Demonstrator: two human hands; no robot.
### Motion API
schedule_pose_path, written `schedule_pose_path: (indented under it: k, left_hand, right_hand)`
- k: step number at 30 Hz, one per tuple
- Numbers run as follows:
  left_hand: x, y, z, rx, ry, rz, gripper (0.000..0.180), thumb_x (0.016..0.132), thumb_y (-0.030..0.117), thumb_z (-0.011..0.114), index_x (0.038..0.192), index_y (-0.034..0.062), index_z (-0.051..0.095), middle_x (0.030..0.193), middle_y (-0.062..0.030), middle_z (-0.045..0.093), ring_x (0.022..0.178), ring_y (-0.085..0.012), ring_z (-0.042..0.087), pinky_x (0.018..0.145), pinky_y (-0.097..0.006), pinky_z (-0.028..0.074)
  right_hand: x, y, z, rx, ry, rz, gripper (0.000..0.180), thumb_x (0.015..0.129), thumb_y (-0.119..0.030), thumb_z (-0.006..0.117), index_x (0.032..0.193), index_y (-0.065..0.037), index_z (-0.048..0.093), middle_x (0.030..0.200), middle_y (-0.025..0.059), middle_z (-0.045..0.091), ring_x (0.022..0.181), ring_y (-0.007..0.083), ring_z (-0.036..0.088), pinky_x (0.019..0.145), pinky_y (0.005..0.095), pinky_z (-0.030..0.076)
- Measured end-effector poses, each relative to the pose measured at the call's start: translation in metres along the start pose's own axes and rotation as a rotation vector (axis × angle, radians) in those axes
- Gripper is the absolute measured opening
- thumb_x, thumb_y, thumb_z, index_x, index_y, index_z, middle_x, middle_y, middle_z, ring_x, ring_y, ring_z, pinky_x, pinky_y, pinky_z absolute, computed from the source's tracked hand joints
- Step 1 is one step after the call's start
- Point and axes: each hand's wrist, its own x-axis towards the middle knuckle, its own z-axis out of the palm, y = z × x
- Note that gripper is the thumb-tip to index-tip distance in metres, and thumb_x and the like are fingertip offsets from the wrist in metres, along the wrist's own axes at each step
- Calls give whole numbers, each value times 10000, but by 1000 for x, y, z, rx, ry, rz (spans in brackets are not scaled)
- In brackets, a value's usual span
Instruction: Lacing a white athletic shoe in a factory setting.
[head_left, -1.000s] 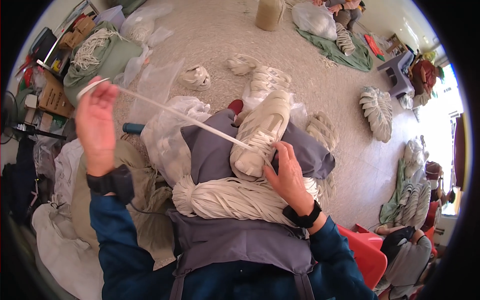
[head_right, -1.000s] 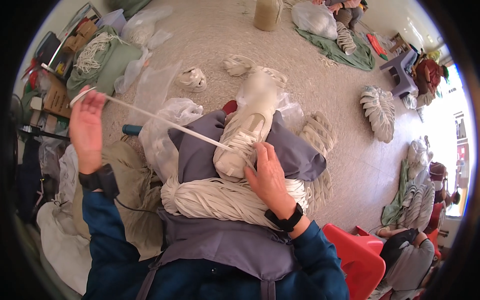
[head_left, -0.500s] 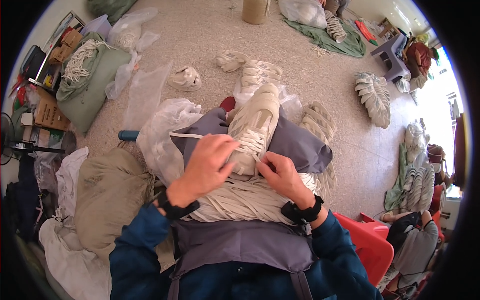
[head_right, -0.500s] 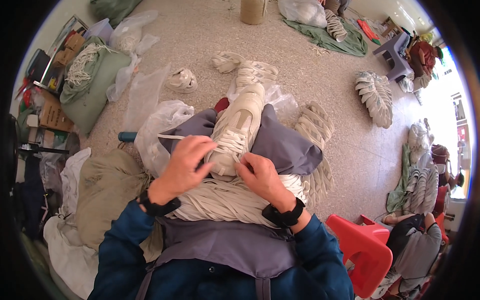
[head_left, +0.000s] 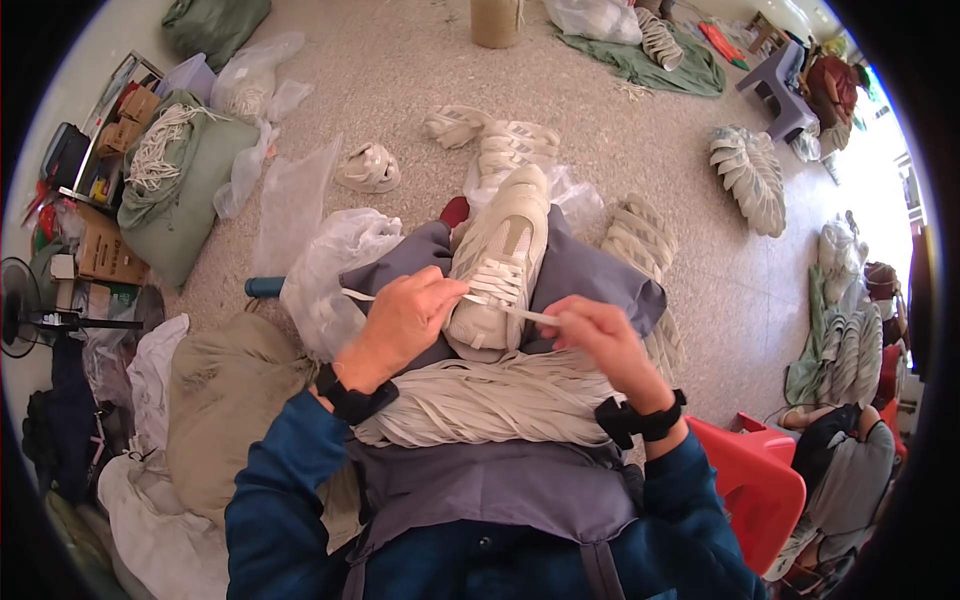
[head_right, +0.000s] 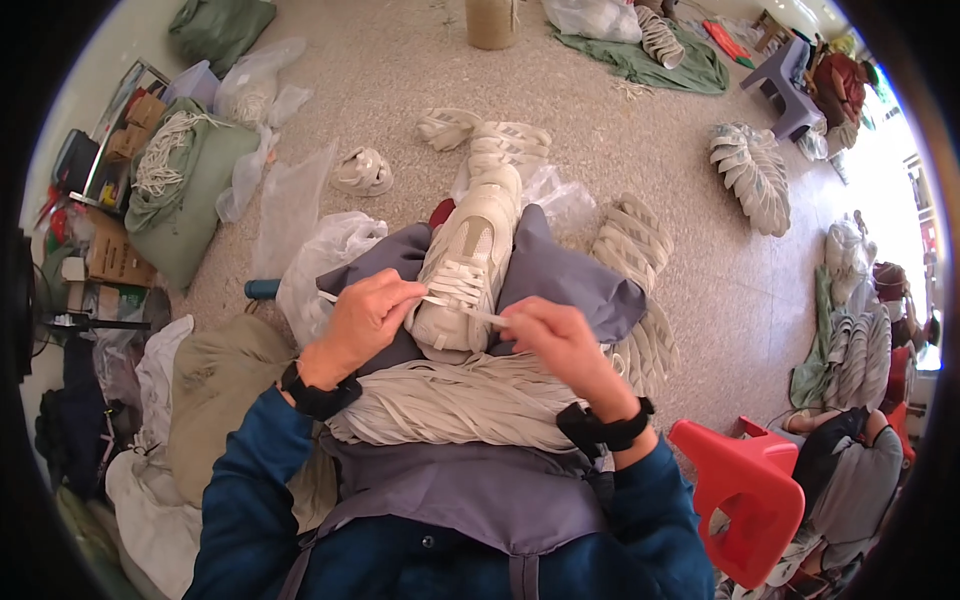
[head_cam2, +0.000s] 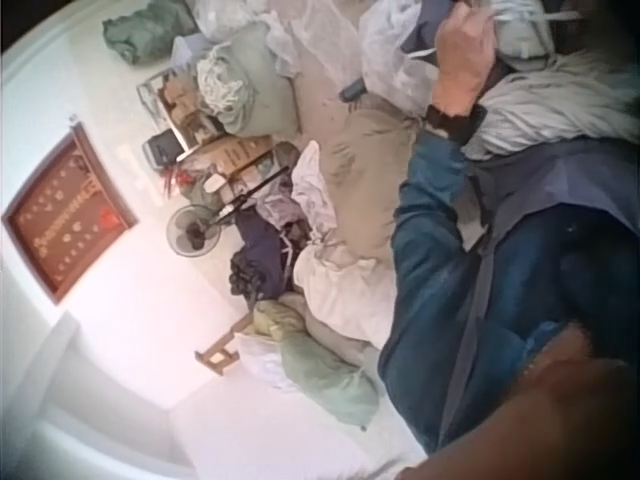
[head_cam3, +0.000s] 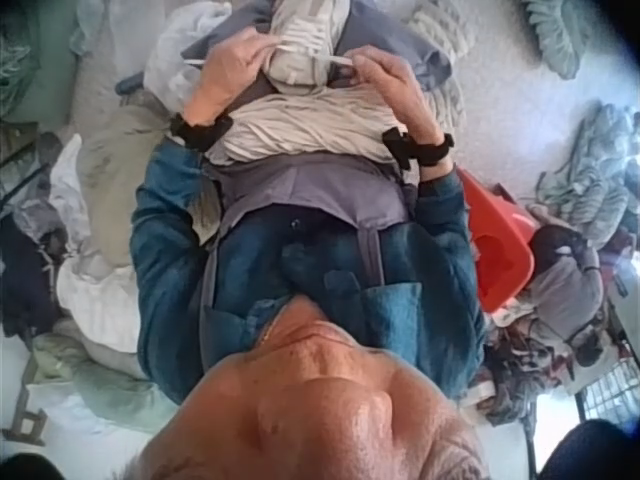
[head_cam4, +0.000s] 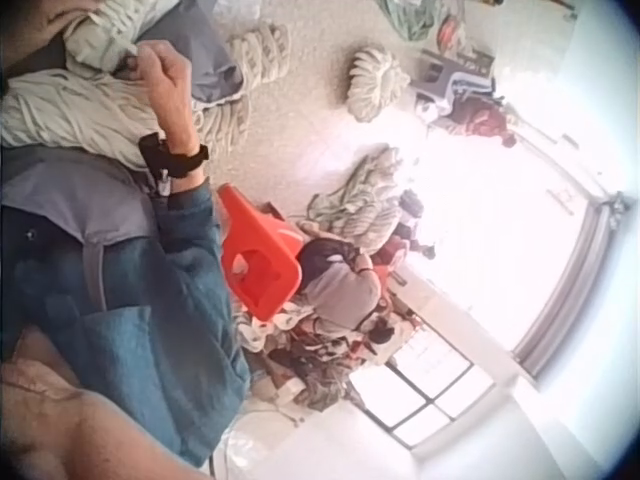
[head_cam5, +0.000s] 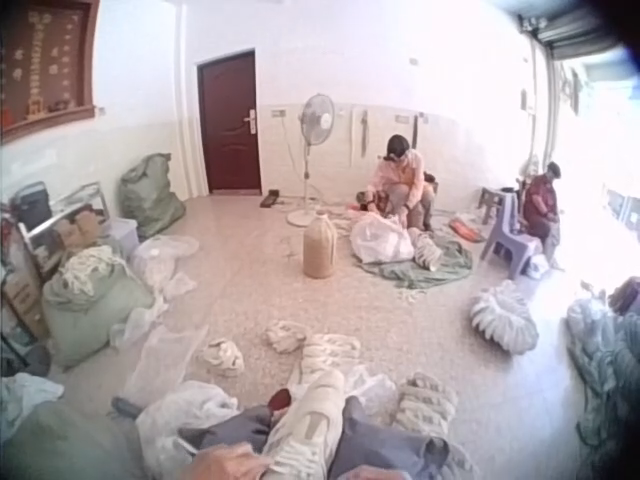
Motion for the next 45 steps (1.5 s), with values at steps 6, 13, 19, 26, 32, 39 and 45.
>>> schedule_pose_path:
  k: [6,13,19,26,32,39,45]
  left_hand:
    - [-21,-48,-54,116,-36,-27,161,958,92,584,1036,79,725,899,-137,637,817,-376,655,710,-460,524]
    - [-93,-200,-137,407,16,-357,231,986,128,517,1092,54,708,1091,-202,693,1002,-440,640,862,-484,520]
    - [-95,-226,-217,601,173,-386,224,999,129,511,1072,23,694,1066,-224,678,998,-453,625,855,-487,503]
    - [-65,-215,-210,550,359,-653,196,972,187,607,951,11,691,903,-220,679,868,-431,642,757,-451,506]
    - [-41,-88,-86,-675,-76,-715,188,1021,154,586,1146,37,662,888,-38,706,665,-110,652,617,-248,520]
    - [-28,-24,-17,-1166,-168,-760,173,1011,126,631,1122,-4,660,871,-58,699,662,-104,656,628,-265,552]
    - [-15,-24,6,-714,63,-357,140,923,102,702,981,-26,689,788,-56,650,651,-101,578,579,-270,462]
  right_hand:
    - [-40,10,-62,628,60,-211,358,1074,-256,481,754,-101,523,917,45,617,1015,247,614,1015,438,473]
    - [-95,36,-159,1215,215,-352,358,1106,-315,476,813,-109,472,782,3,443,745,151,452,854,375,431]
    - [-153,88,-248,1212,470,-319,295,1077,-263,556,859,-73,499,818,25,475,743,148,449,788,319,439]
    - [-167,105,-289,867,651,-196,253,1030,-133,619,1237,7,580,980,56,626,840,123,564,776,268,518]
    - [-54,19,-99,347,368,144,198,1028,-73,582,1211,-3,610,883,44,648,721,118,619,706,269,538]
    - [25,-14,52,42,-216,90,66,967,0,630,1030,19,626,1159,148,702,766,187,706,708,297,575]
    - [35,-7,69,-578,-127,-424,119,861,64,658,969,24,629,1268,239,623,861,312,716,718,360,563]
